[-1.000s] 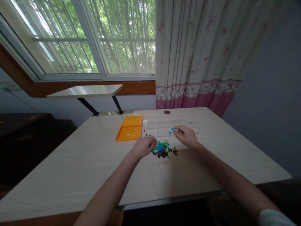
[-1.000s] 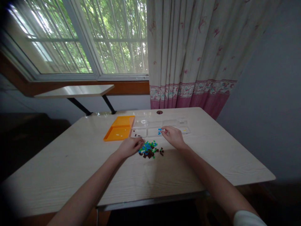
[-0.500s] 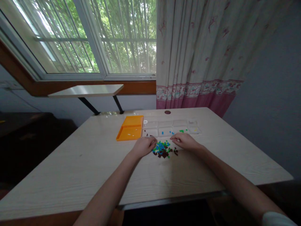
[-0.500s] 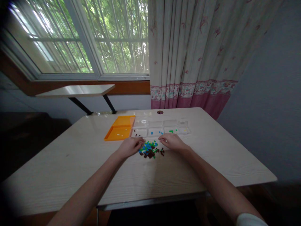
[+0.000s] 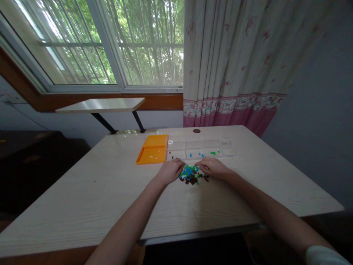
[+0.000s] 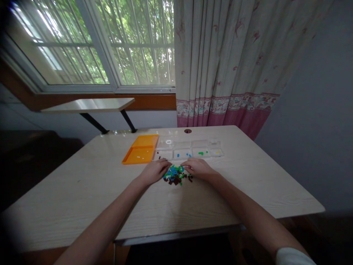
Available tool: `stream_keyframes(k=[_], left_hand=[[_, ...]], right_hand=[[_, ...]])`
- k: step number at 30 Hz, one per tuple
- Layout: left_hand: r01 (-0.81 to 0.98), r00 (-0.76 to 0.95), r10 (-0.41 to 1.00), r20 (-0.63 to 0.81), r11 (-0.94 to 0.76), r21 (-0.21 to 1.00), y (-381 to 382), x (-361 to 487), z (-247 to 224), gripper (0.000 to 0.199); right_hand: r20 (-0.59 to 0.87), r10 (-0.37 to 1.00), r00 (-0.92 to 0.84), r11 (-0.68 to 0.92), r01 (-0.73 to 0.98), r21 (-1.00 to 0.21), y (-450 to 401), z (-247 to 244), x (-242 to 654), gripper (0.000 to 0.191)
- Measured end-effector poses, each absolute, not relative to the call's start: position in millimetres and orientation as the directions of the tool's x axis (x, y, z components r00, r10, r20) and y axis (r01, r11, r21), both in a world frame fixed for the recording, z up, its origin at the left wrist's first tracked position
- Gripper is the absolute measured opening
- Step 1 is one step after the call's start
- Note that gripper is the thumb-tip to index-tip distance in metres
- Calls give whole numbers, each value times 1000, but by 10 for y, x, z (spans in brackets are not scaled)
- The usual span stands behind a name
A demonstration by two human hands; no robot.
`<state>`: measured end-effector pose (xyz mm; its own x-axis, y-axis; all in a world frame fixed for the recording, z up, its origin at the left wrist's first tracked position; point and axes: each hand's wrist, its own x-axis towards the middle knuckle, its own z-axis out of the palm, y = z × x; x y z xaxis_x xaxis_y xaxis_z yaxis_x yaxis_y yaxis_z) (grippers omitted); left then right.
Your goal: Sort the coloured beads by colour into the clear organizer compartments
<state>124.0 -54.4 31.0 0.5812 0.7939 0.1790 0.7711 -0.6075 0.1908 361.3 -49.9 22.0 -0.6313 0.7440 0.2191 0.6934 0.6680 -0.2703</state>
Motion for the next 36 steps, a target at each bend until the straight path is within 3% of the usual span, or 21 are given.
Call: stream_keyframes(k=[19,36], left_hand=[[749,637,766,91,-642,165,-591,1287,349,35],[741,626,771,115,-634,221,-596,1274,340,34]], right_hand=[[207,702,-681,704,622,-342,-528,265,3587,26],[246,662,-708,742,573,-348,-552,283,3627,22]])
